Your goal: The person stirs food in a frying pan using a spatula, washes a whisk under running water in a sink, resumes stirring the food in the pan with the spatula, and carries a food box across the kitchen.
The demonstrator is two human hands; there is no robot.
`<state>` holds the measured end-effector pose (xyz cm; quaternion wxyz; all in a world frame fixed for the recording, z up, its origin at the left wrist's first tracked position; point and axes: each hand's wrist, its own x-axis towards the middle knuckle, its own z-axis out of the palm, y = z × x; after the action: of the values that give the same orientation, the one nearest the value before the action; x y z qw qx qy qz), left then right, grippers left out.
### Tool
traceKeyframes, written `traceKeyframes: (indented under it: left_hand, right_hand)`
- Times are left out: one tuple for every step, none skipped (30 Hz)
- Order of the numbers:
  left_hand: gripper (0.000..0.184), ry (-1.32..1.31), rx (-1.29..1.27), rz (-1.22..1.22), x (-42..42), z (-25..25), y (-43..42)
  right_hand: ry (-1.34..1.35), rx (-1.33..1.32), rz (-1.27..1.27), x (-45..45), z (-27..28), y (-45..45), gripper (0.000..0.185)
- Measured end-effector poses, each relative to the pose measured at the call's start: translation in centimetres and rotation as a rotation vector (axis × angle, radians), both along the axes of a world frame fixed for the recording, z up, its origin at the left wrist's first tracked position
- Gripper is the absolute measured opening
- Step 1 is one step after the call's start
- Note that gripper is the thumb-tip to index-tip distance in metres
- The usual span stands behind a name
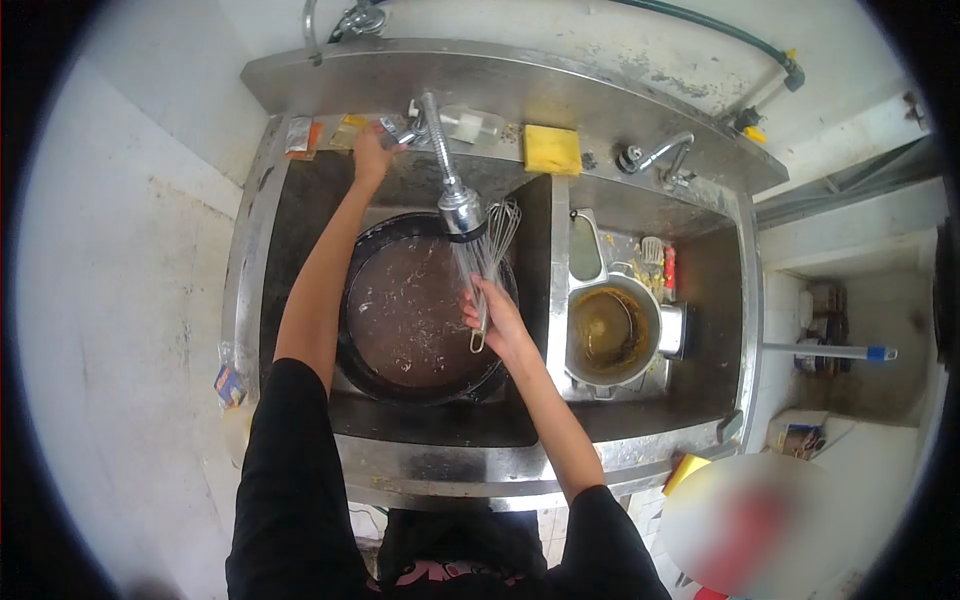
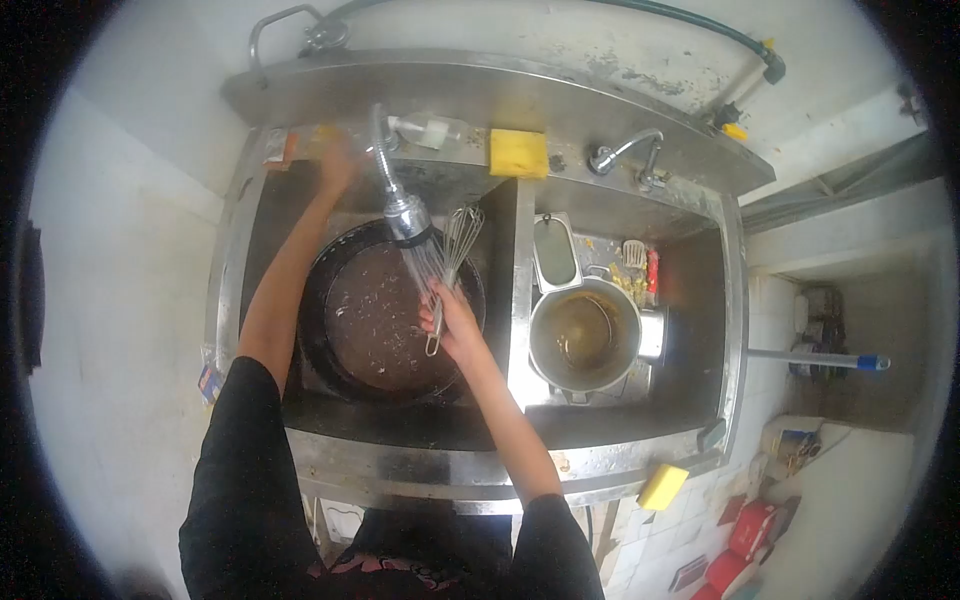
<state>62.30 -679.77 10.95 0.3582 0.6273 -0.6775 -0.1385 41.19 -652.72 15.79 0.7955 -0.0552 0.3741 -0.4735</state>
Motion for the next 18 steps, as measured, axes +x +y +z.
traceKeyframes:
  left_hand:
    - [0.058,-0.091,-0.106,0.039,-0.1,-0.3,-0.1]
    - [0.06,-0.182,-0.214,0.076,-0.1,-0.5,-0.2]
    - [0.06,-0.184,-0.214,0.054,0.2,-0.7,-0.2]
    - [0.062,-0.079,-0.19,0.015,0.0,0.3,0.6]
    - [0.065,0.028,-0.163,-0.031,-0.2,0.3,0.8]
    - [0.066,0.0,-0.285,-0.045,-0.3,0.1,0.8]
    - [0.066,-0.023,-0.408,-0.06,-0.1,-0.6,0.4]
    - [0.063,-0.062,-0.393,-0.071,-0.3,-0.1,0.9]
    - [0.059,-0.1,-0.381,-0.079,-0.6,0.8,1.7]
    - [0.055,-0.281,-0.41,-0.005,-1.1,1.2,2.5]
    - [0.051,-0.463,-0.441,0.073,-1.5,1.6,3.2]
    - [0.05,-0.538,-0.409,0.074,-1.7,2.2,3.9]
    - [0.048,-0.615,-0.379,0.074,-2.0,2.6,4.5]
    - [0.048,-0.61,-0.391,0.041,-2.0,2.4,4.8]
    - [0.048,-0.675,-0.421,0.062,-1.9,2.4,4.8]
    - [0.047,-0.738,-0.454,0.088,-1.9,2.6,4.8]
    - [0.047,-0.735,-0.47,0.061,-2.0,2.9,5.0]
    - [0.047,-0.723,-0.476,0.061,-2.2,3.3,5.3]
  right_hand:
    - [-0.001,-0.001,-0.012,0.0,0.2,0.2,0.018]
    - [-0.008,0.021,0.009,0.0,0.4,0.5,0.019]
    - [-0.019,0.045,0.023,0.0,0.4,0.9,0.019]
    - [-0.055,0.059,0.025,0.0,-0.1,1.2,0.019]
    - [-0.057,0.061,-0.01,0.0,-0.1,1.5,0.019]
    - [-0.066,0.07,0.016,0.0,0.0,1.8,0.018]
    - [-0.077,0.08,0.04,0.0,0.1,2.2,0.016]
    - [-0.063,0.067,0.035,0.0,0.1,2.6,0.014]
    - [-0.061,0.067,-0.006,-0.1,0.0,3.0,0.014]
    - [-0.054,0.069,0.011,-0.1,-0.3,3.5,0.014]
    - [-0.048,0.071,0.031,0.0,0.0,3.9,0.014]
    - [0.028,0.085,0.017,0.1,0.3,4.4,0.014]
    - [0.024,0.084,-0.019,0.1,0.8,5.0,0.014]
    - [0.063,0.088,-0.009,0.1,1.2,5.6,0.014]
    - [0.1,0.092,0.001,0.1,1.4,6.2,0.014]
    - [0.106,0.083,0.014,0.1,1.5,6.9,0.016]
    - [0.1,0.08,-0.017,0.4,1.7,7.6,0.016]
    - [0.197,0.054,-0.006,0.7,2.0,8.3,0.019]
